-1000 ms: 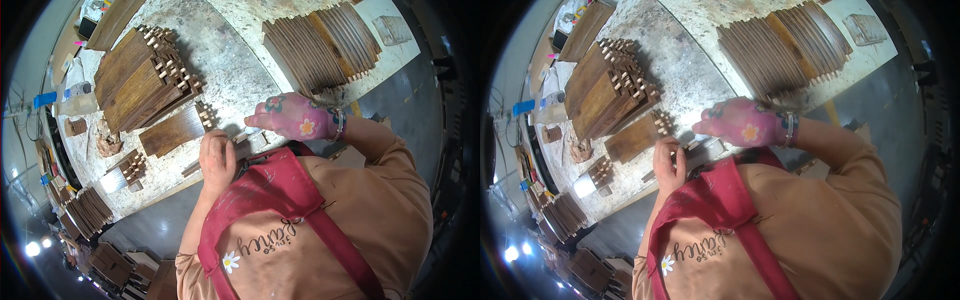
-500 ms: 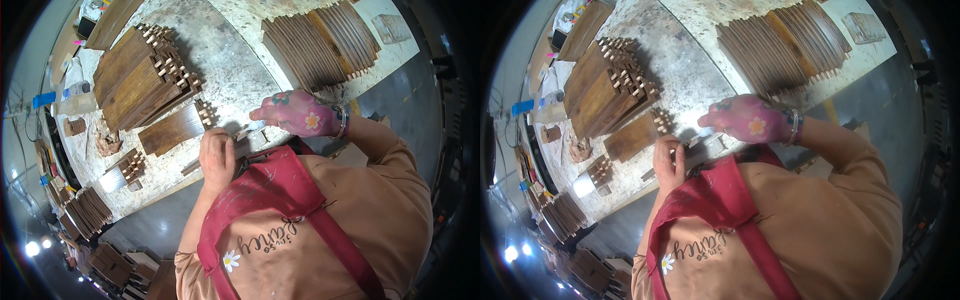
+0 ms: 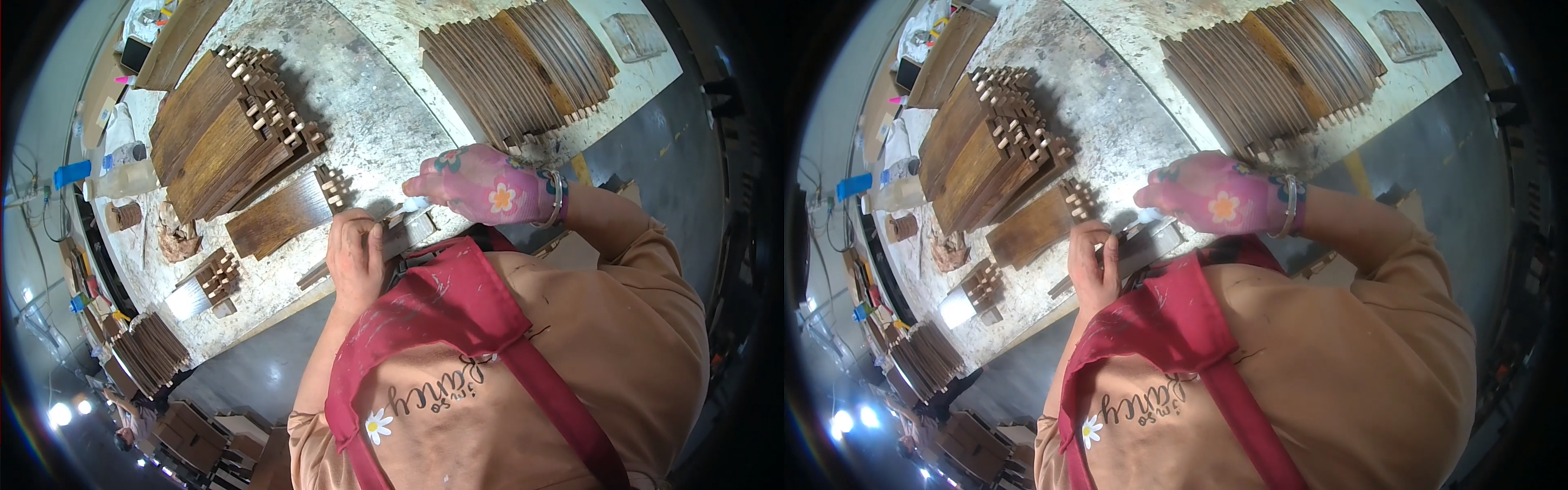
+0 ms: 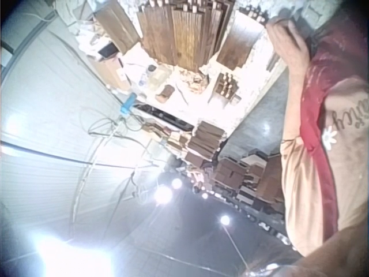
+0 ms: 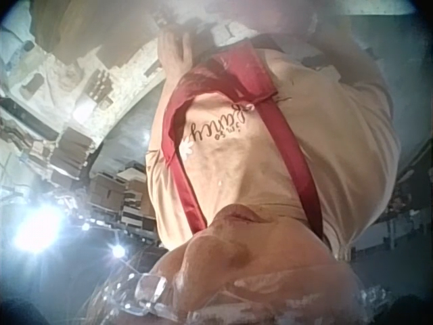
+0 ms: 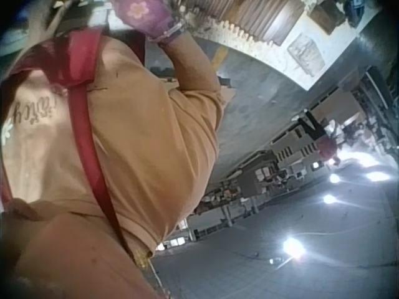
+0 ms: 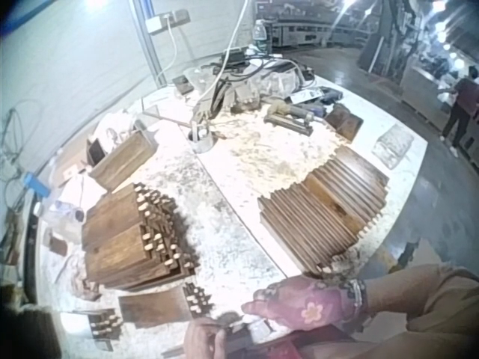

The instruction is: The person wipes wood blocks with a cloth by hand and stacks them on a table. The person handles one block at a time, cleaning the surface and edges before placing it in a stack, and occasionally applies liquid from a bottle to the wooden pieces.

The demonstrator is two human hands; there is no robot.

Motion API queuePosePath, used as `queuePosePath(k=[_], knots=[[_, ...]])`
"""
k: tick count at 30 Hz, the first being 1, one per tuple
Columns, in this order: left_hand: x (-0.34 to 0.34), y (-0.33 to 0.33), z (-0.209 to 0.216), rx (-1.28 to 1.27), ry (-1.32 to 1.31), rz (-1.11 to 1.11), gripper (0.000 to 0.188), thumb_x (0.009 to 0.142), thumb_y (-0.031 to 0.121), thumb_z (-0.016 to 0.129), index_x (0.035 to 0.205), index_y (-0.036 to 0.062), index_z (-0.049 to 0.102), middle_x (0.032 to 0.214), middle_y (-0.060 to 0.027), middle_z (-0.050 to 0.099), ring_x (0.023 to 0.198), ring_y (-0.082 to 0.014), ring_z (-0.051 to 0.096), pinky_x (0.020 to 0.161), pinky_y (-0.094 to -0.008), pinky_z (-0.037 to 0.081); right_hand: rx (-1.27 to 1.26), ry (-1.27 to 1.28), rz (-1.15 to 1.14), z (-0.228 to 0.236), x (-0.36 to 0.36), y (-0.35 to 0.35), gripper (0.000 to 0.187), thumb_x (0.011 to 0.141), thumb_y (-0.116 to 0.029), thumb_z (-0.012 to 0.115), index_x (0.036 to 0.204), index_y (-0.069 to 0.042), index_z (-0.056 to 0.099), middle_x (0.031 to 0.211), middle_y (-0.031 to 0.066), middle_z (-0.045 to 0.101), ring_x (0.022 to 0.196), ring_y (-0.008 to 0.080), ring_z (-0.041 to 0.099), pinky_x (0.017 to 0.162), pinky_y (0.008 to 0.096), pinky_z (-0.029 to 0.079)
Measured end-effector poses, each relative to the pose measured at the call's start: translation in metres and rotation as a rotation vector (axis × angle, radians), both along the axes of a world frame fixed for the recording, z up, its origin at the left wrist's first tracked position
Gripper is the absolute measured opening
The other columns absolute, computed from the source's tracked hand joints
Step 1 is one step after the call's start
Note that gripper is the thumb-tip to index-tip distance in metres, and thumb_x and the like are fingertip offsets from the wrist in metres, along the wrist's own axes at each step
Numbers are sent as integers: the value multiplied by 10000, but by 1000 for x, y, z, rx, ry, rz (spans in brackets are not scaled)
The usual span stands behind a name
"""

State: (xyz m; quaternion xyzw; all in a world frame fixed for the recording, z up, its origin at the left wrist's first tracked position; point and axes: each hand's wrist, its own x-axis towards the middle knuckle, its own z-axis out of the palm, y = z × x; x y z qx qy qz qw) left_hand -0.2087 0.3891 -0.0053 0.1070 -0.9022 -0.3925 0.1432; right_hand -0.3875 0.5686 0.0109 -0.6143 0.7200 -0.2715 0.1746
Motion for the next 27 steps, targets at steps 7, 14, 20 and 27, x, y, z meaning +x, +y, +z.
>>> queuePosePath(k=[7, 14, 20, 27], knots=[[-2, 1, 3, -3, -8, 1, 58, 891, 22, 612, 889, -3, 560, 936, -153, 573, 839, -307, 562, 772, -358, 457, 13, -344, -137, -4, -8, 8, 298, 908, -126, 580, 1201, -156, 624, 972, 109, 667, 850, 331, 658, 750, 415, 524], [0, -3, -1, -61, 13, -40, 143, 845, 40, 683, 916, 23, 560, 960, -135, 592, 851, -314, 585, 733, -386, 475, 60, -575, -164, 4, -7, 11, 287, 917, -136, 603, 1202, -132, 637, 1077, 137, 666, 935, 337, 656, 833, 406, 519], [5, -10, 1, -53, 68, -113, 227, 768, 43, 753, 918, 39, 583, 964, -127, 594, 858, -308, 586, 734, -391, 481, -16, -598, -132, -4, -15, 12, 342, 959, -101, 523, 1290, -34, 576, 1235, 167, 616, 1109, 282, 645, 933, 343, 515], [6, -5, -5, -89, 61, -92, 258, 728, 2, 755, 940, 41, 614, 970, -122, 599, 861, -307, 595, 734, -387, 494, 12, -830, -186, -8, -6, 18, 320, 938, -153, 605, 1246, -66, 625, 1189, 150, 656, 1113, 264, 626, 950, 364, 481]])
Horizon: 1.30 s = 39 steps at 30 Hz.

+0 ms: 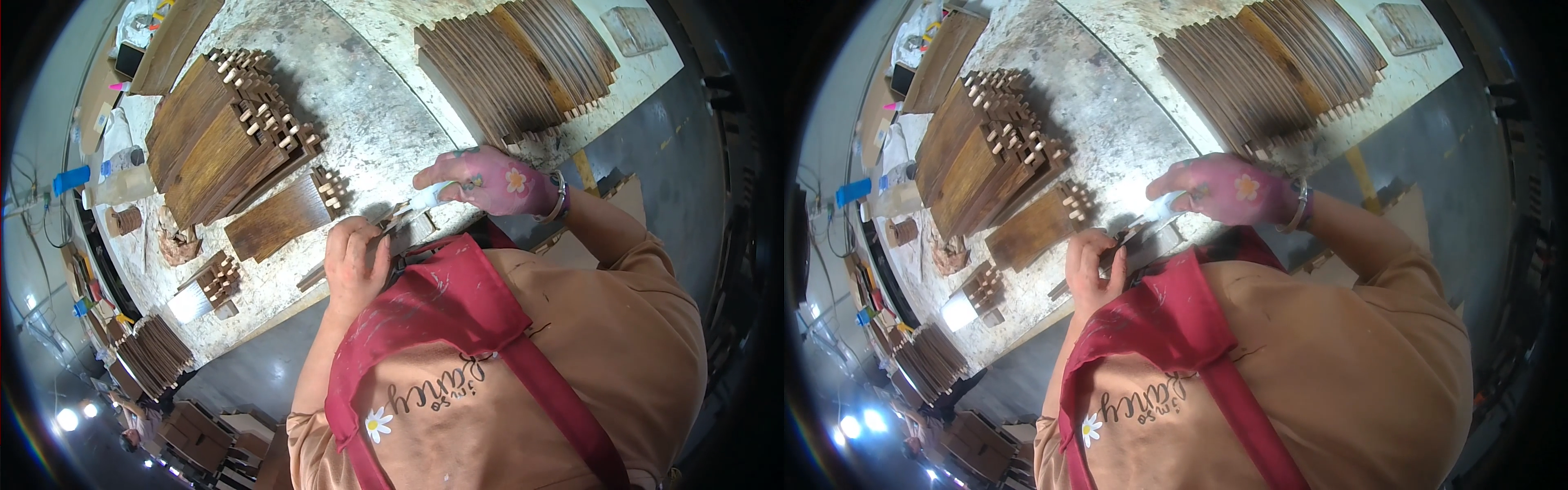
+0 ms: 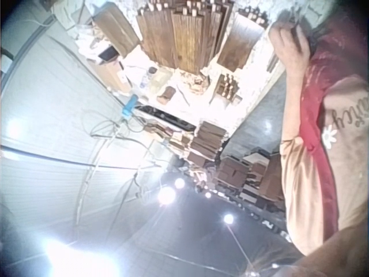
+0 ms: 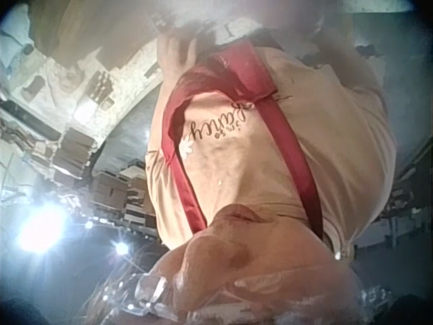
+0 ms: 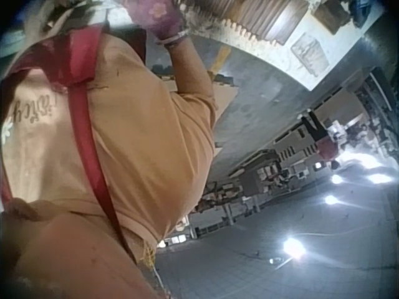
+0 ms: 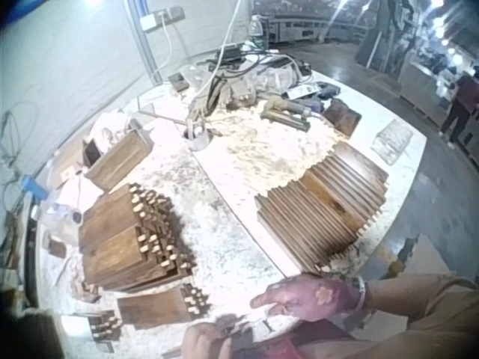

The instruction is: The person wipes wood blocks with a cloth by hand and stacks them on a table. The person handles one block at a time, cleaning the surface and edges before placing it in a stack, and occasionally applies liquid from a bottle to the wooden pieces.

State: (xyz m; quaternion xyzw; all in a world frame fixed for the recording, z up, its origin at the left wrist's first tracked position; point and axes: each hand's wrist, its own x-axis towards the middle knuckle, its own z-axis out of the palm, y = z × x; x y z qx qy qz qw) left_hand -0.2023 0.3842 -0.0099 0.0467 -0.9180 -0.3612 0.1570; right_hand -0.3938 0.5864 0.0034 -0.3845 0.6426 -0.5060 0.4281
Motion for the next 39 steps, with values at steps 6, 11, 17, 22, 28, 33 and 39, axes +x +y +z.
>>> queuePosePath(k=[6, 11, 17, 22, 28, 33, 39], knots=[[-1, 0, 2, -19, -14, -11, 263, 728, 2, 747, 953, 41, 616, 975, -125, 600, 864, -312, 600, 735, -391, 501, -8, 188, -3, -8, 4, -4, 276, 935, -145, 593, 1207, -135, 644, 1085, 111, 670, 952, 301, 656, 842, 381, 511], [-1, 0, 1, -25, -6, -16, 263, 730, 1, 742, 957, 43, 616, 979, -125, 600, 863, -313, 600, 736, -394, 502, 46, 360, 29, -1, 1, -8, 254, 936, -148, 585, 1177, -183, 656, 1006, 99, 668, 861, 315, 643, 783, 401, 510], [1, 0, 1, -20, -15, -14, 274, 732, 5, 737, 977, 44, 623, 988, -127, 598, 875, -315, 600, 745, -395, 504, 62, 257, 19, 1, 1, -6, 260, 935, -146, 594, 1187, -152, 655, 1049, 113, 672, 900, 284, 655, 808, 355, 517], [0, 1, 4, -43, -49, -22, 301, 734, 7, 727, 1019, 46, 637, 1010, -130, 594, 903, -315, 597, 766, -396, 507, -62, -12, -120, -8, 0, -2, 315, 936, -102, 612, 1246, -43, 621, 1208, 117, 655, 1054, 185, 634, 903, 314, 502], [-1, 0, 6, -150, -33, -99, 394, 729, -22, 704, 1116, 33, 649, 1049, -134, 576, 943, -316, 595, 792, -403, 511, -11, -325, -246, 9, 2, 0, 332, 953, -76, 603, 1282, -31, 597, 1268, 61, 629, 1116, 118, 585, 939, 280, 487], [0, -1, 6, -157, -28, -127, 410, 726, -48, 682, 1129, 18, 649, 1069, -143, 569, 984, -329, 593, 831, -410, 508, -93, -459, -265, 0, 9, 3, 482, 924, -252, 684, 1315, 2, 560, 1263, 37, 601, 943, 28, 534, 786, 199, 448], [5, -2, -1, -242, 13, -159, 483, 699, -65, 676, 1172, 30, 646, 1126, -153, 543, 1114, -370, 554, 923, -438, 497, -40, -530, -331, 10, 9, 0, 583, 891, -198, 703, 1380, 27, 480, 1302, 67, 568, 961, 66, 560, 812, 223, 471]])
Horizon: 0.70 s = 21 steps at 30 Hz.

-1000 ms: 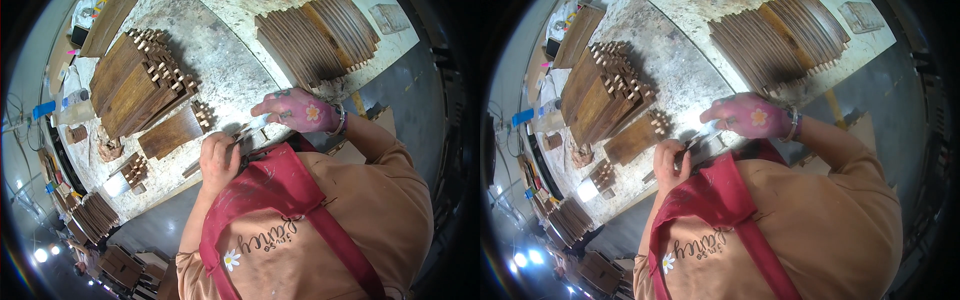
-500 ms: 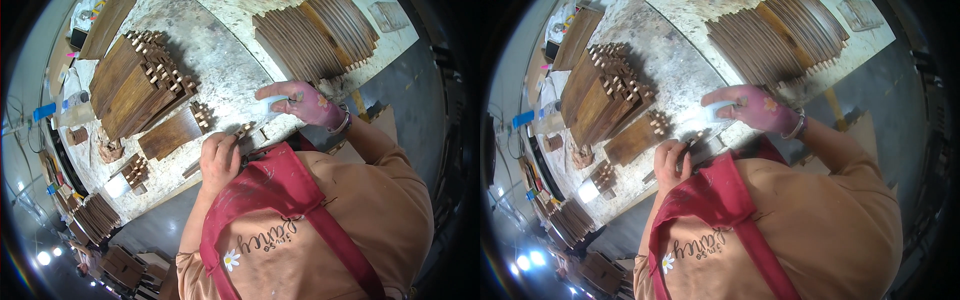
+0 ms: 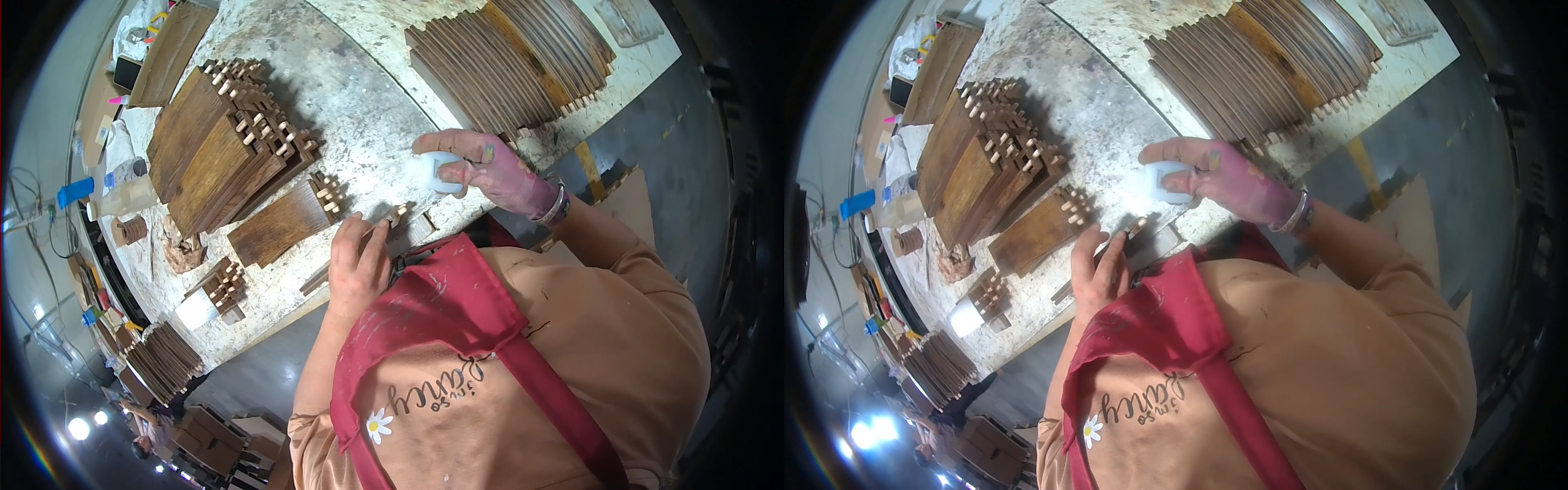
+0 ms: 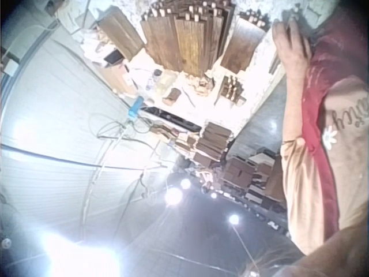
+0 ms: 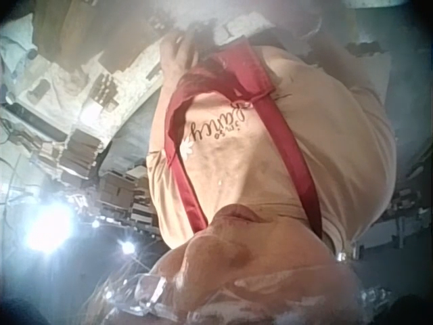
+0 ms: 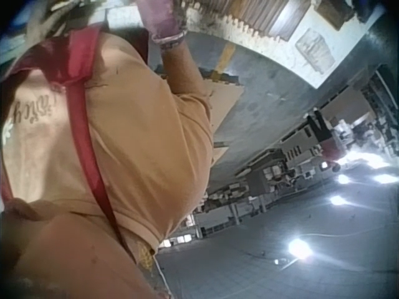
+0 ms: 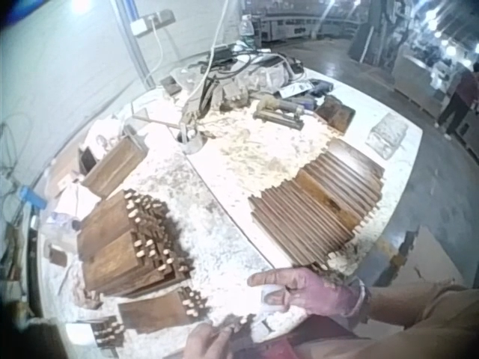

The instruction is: The person wipes wood blocks with a cloth by hand and stacks them on a table. The person handles one block at a time, cleaning the surface and edges before placing it in a stack, and occasionally applies liquid from a bottle to the wooden pieces.

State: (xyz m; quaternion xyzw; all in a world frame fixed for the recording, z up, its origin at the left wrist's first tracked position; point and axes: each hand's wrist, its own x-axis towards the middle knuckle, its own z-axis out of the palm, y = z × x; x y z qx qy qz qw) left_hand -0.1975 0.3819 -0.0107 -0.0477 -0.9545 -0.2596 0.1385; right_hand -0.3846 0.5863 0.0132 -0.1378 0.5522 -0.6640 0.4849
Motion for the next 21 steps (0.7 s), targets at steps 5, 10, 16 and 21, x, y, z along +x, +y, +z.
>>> queuePosePath(k=[5, 10, 16, 21], knots=[[-3, -1, 1, -35, -27, -2, 552, 673, -54, 686, 1212, 62, 645, 1172, -153, 527, 1188, -388, 518, 987, -461, 477, -142, 93, -14, -1, 1, -12, 535, 943, -105, 614, 1440, -51, 422, 1239, 65, 595, 1001, 103, 596, 782, 246, 550], [0, -2, 4, -74, -74, -40, 572, 654, -36, 694, 1213, 77, 653, 1191, -167, 507, 1203, -416, 500, 996, -488, 473, -103, 366, 53, 14, -23, -21, 623, 922, -203, 665, 1429, 40, 397, 1330, 137, 542, 1198, 176, 503, 1038, 322, 405], [1, -1, 10, -60, -188, -37, 582, 715, 42, 685, 1288, 118, 618, 1253, -174, 486, 1255, -419, 451, 1024, -498, 445, 20, 611, -76, 41, -119, -66, 423, 883, -154, 654, 1246, 14, 517, 1113, 98, 620, 1039, 173, 595, 906, 298, 490], [0, -4, 1, -123, -131, -54, 596, 737, 50, 684, 1317, 161, 604, 1252, -153, 495, 1261, -400, 461, 1025, -483, 456, 74, 712, -282, 30, -229, -144, 412, 825, -117, 705, 1183, 46, 582, 1020, 134, 687, 914, 192, 640, 823, 319, 503]])
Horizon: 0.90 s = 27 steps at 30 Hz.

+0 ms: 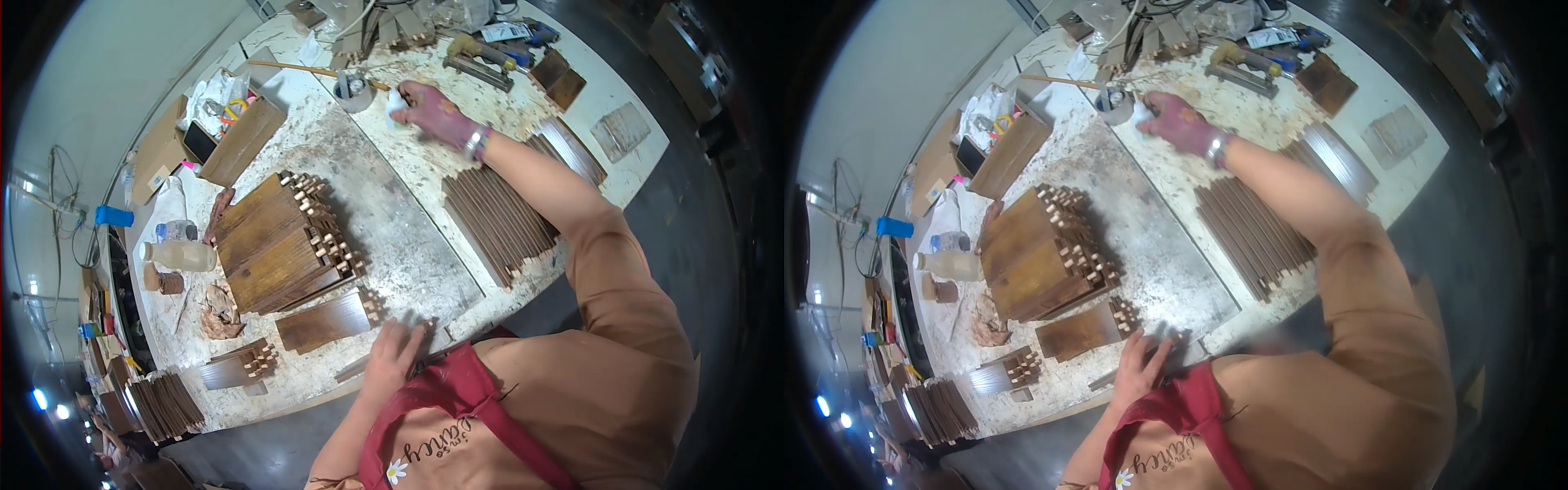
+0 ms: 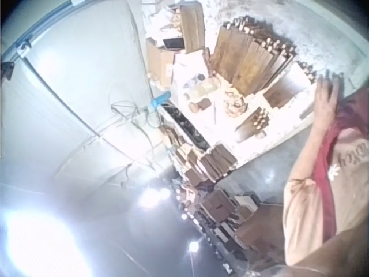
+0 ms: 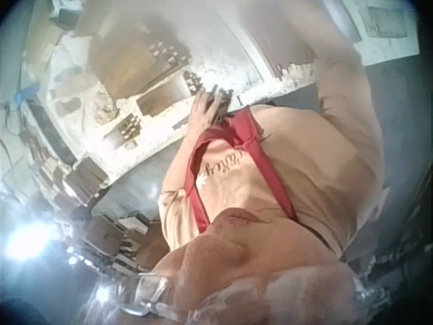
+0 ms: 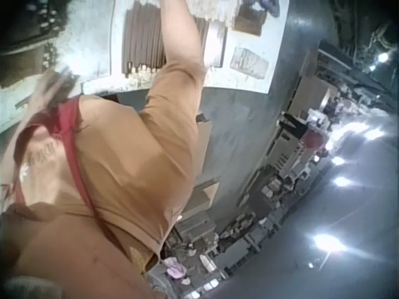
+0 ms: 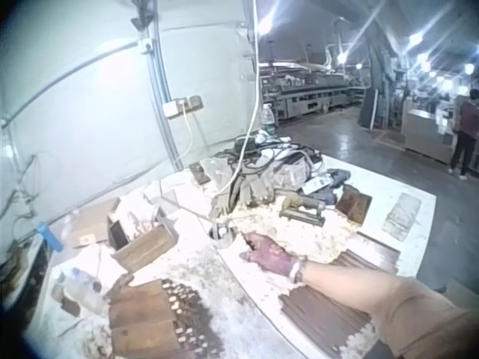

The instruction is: The person wipes wood blocks with a cloth by hand and stacks them on a table. The person handles one block at a time, cleaning the surface and edges before placing it in a stack, and occasionally applies liquid from a bottle to the wooden pieces.

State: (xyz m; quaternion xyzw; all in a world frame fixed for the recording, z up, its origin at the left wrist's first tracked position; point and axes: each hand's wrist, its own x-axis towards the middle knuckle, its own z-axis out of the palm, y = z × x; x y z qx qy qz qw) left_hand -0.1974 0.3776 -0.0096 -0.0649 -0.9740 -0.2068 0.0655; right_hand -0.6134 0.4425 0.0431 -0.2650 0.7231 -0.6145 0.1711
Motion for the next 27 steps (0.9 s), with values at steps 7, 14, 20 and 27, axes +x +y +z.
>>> queuePosePath(k=[7, 14, 20, 27], knots=[[-10, -5, 10, 114, 61, -12, 452, 821, 92, 638, 1271, 67, 607, 1164, -187, 567, 1074, -389, 589, 916, -455, 504, 97, 342, -204, -45, -90, -113, 336, 823, -161, 700, 1120, -44, 595, 1072, 183, 672, 984, 347, 644, 863, 407, 485], [24, 3, 27, -123, -102, 378, 470, 827, 256, 699, 1253, 86, 598, 1160, -106, 590, 1082, -300, 586, 886, -454, 467, 351, 500, -277, -93, -121, -161, 271, 861, -273, 662, 1092, -137, 621, 995, 139, 697, 963, 352, 657, 841, 444, 496], [37, -1, 18, 78, -215, 523, 409, 752, 38, 597, 1152, 118, 630, 1040, -103, 635, 925, -315, 598, 821, -414, 458, 577, 677, -196, -108, -129, -184, 374, 887, -308, 651, 1216, -133, 620, 1102, 131, 694, 1038, 293, 659, 865, 410, 512], [25, -16, 59, 746, -156, 984, 380, 870, 30, 621, 1248, 7, 584, 1001, -130, 619, 932, -241, 608, 866, -304, 465, 367, 772, -211, -108, -126, -159, 334, 811, -243, 666, 1096, -71, 630, 1034, 209, 658, 990, 375, 627, 877, 453, 500]])
